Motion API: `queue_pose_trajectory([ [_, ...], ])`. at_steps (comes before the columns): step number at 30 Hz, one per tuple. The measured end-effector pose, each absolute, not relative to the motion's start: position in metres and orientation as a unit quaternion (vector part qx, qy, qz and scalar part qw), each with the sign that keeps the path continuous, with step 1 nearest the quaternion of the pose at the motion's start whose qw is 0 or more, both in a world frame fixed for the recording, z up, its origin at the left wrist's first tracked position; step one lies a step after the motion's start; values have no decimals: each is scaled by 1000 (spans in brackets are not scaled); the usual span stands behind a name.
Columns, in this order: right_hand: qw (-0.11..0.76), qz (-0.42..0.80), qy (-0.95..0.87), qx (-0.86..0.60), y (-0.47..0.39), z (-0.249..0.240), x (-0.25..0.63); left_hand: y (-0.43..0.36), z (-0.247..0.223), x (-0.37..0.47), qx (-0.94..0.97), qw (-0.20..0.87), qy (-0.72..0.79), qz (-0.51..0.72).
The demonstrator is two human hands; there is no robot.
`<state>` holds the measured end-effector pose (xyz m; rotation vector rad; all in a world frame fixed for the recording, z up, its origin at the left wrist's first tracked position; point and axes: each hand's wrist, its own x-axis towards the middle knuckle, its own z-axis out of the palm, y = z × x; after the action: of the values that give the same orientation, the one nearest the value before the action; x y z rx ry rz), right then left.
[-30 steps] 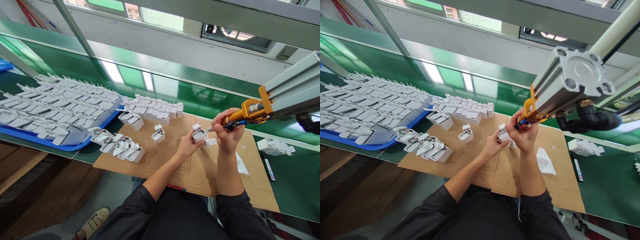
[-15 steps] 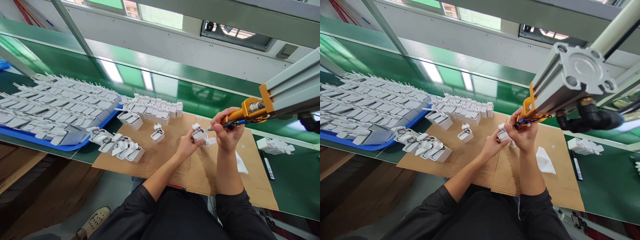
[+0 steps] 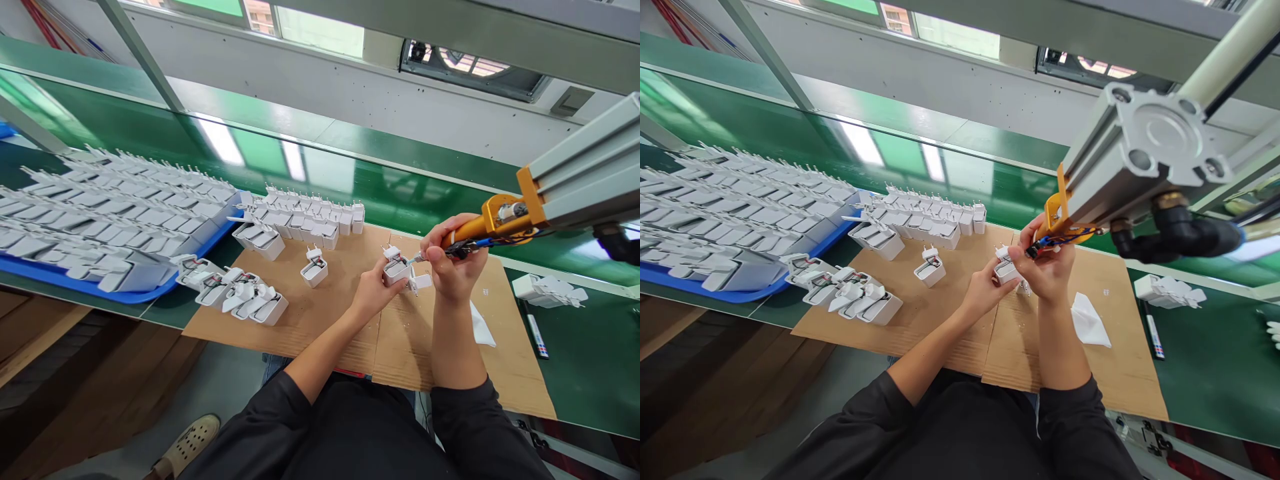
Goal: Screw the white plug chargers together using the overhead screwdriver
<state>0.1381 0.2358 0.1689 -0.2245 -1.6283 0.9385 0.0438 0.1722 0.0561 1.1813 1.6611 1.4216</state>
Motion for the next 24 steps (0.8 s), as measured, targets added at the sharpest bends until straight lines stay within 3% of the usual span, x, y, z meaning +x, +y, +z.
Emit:
queue_pose_trajectory([
  [18, 585, 407, -696, -87, 236, 168, 137, 172, 53, 43, 451, 321, 629, 546],
  [24, 583, 410, -697, -74, 237, 168, 138, 172, 50, 33, 487, 258, 683, 480],
])
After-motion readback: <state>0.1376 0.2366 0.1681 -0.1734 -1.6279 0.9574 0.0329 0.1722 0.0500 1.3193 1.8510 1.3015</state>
